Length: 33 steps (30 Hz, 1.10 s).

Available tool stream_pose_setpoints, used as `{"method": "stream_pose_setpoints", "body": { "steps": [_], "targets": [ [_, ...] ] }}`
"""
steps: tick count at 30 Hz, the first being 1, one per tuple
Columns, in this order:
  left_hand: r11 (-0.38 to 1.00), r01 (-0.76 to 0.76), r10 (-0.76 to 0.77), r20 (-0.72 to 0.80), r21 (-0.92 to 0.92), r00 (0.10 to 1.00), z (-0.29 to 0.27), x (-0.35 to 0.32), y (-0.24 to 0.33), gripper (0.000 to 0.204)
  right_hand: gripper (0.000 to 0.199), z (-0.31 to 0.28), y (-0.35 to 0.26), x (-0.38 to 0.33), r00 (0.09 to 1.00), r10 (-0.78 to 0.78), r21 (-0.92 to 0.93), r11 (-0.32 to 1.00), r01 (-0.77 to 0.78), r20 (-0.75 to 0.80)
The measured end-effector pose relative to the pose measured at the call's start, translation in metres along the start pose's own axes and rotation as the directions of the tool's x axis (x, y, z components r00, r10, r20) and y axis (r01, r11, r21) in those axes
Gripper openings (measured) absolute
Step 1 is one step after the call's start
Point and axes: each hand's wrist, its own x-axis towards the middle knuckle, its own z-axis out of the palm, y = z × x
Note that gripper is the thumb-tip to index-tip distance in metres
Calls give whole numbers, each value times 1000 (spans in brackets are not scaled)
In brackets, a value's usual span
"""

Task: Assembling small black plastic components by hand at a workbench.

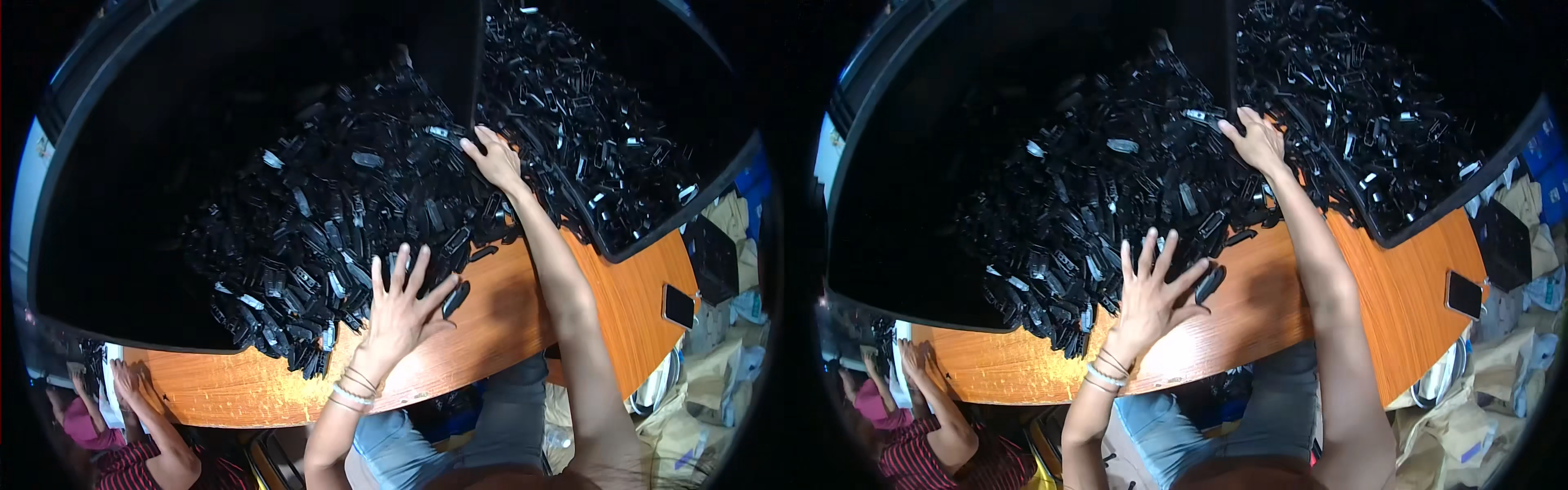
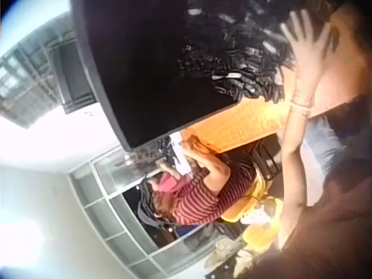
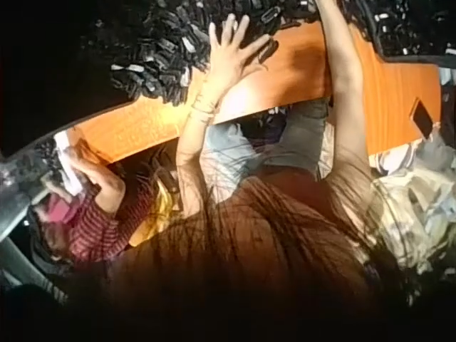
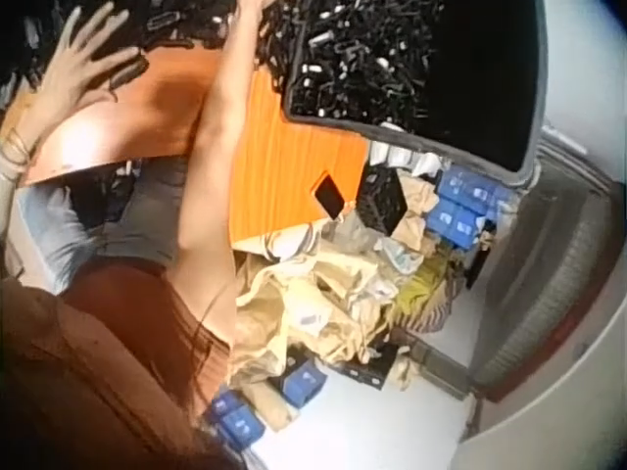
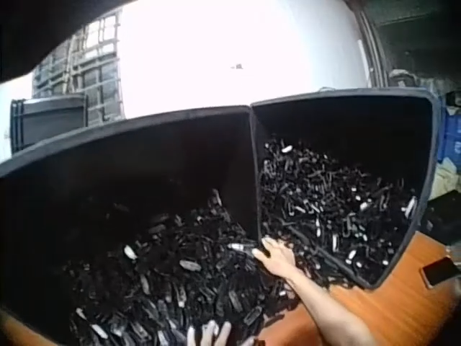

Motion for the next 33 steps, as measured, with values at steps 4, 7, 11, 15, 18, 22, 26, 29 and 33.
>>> {"method": "stream_pose_setpoints", "body": {
  "steps": [4, 7, 11, 15, 18, 22, 26, 29, 33],
  "targets": [
    [999, -13, 12, 28, 42, 1000, 7, 11, -3, 67, 58, 8, -26, -34, 997, -39, 13, 999, 38, 70],
    [1000, 9, -9, 5, 28, 1000, 7, 4, 5, 63, 53, 5, -49, -55, 993, -86, 42, 996, 83, 76],
    [998, 64, -64, -13, 16, 998, 7, -20, 17, 61, 53, 9, -70, -82, 985, -136, 115, 986, 124, 102],
    [997, 71, -70, -44, 15, 997, 10, -38, 22, 58, 53, 8, -68, -99, 974, -173, 235, 962, 136, 145],
    [999, 41, -42, -103, -13, 994, 13, -51, 20, 57, 37, -1, -58, -97, 980, -181, 425, 896, 131, 81],
    [1000, 11, -14, -149, -23, 989, 13, -59, 23, 63, 28, -48, -15, -76, 977, -155, 191, 964, 182, -149],
    [993, -119, 112, -190, -26, 975, 24, -55, 44, 68, 39, -60, 65, -67, 972, -157, -393, 916, 78, -172],
    [992, -127, 122, -161, -20, 979, 29, -46, 57, 68, 40, -39, 53, -90, 974, -185, -406, 906, 118, -130],
    [995, -100, 97, -121, -17, 988, 30, -34, 67, 63, 34, -39, 15, -110, 973, -214, -218, 957, 191, -83]
  ]
}}
